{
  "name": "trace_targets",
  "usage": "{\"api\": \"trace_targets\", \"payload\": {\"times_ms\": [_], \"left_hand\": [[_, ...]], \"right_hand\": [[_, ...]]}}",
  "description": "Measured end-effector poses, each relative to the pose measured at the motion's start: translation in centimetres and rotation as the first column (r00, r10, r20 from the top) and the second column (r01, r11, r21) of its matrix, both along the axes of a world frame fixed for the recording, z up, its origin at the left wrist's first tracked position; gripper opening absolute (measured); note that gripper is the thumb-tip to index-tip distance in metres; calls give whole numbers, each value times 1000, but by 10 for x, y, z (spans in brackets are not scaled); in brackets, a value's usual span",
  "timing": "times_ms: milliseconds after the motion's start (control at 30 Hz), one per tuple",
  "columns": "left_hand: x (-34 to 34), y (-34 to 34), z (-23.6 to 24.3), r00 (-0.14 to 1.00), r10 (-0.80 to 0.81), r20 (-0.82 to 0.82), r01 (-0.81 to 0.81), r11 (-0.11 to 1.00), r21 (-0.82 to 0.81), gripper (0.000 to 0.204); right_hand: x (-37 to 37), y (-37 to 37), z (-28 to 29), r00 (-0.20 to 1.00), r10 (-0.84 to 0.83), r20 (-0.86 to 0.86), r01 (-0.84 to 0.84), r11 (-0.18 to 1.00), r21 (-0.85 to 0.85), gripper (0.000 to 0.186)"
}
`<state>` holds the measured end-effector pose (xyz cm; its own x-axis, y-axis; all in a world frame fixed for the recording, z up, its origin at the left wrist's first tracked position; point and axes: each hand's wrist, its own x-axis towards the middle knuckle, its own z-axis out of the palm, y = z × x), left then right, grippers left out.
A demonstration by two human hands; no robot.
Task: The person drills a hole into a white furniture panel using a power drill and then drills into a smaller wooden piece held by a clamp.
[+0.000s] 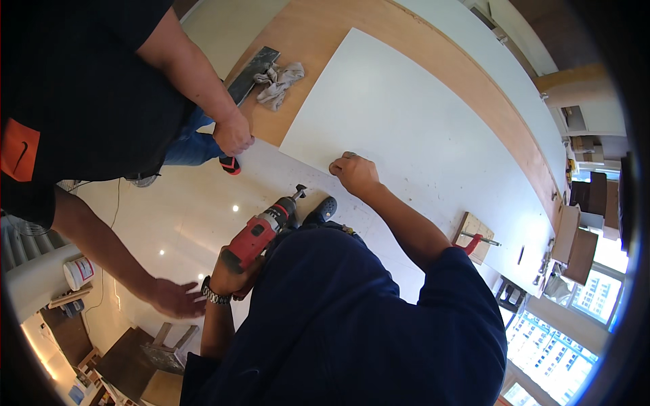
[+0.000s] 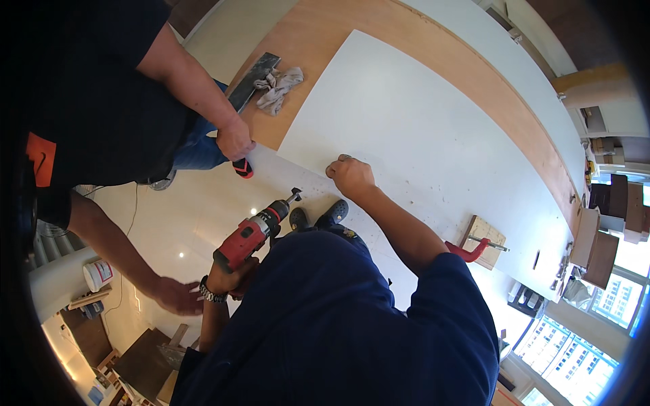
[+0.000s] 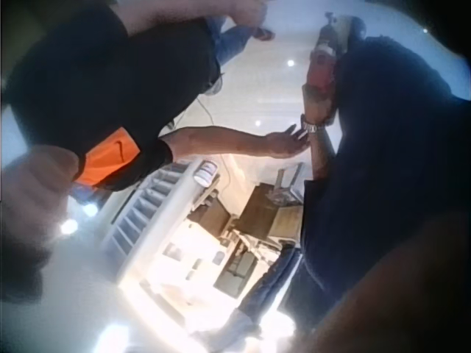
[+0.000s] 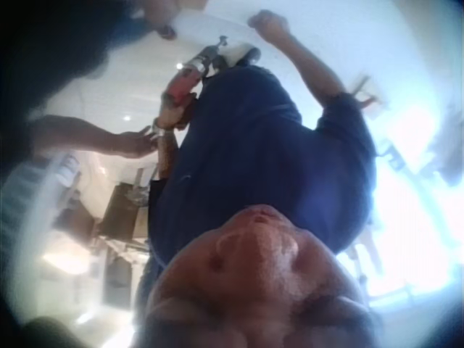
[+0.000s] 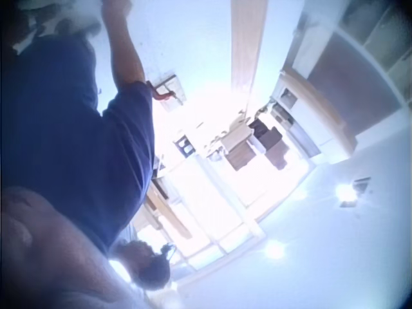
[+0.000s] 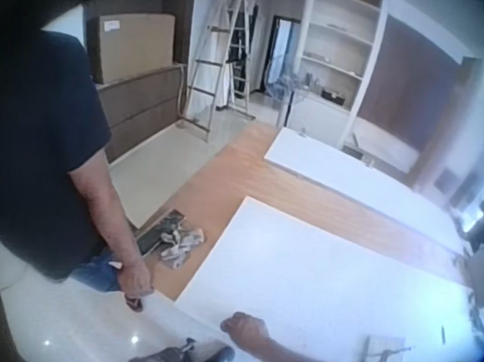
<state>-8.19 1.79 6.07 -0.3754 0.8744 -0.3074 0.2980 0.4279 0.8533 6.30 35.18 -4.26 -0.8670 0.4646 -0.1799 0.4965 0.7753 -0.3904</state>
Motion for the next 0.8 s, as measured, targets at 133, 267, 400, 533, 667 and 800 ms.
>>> {"api": "trace_targets", "payload": {"times_ms": [133, 267, 400, 533, 667, 800], "left_hand": [[-1, -11, -18, 961, -106, -256, 143, 981, 132, 30], [-3, -7, -12, 948, -145, -282, 181, 978, 107, 28], [-4, -2, 3, 998, -39, -55, 39, 999, -1, 26], [-10, -3, 4, 997, -55, -58, 56, 998, 16, 25], [-14, 0, -1, 986, -150, -75, 147, 988, -38, 36], [-20, -8, -24, 947, -250, -199, 246, 968, -46, 17]], "right_hand": [[0, -2, 2, 999, -47, -16, 47, 999, -26, 17], [2, -2, -4, 994, -53, -94, 54, 999, 7, 19], [5, 5, 9, 995, -1, -98, -13, 989, -145, 18], [19, 4, 24, 984, -83, 157, 153, 841, -519, 19], [30, -5, 8, 992, -92, -82, 68, 963, -261, 19], [9, 5, -5, 1000, -1, -15, 0, 993, -116, 12]]}}
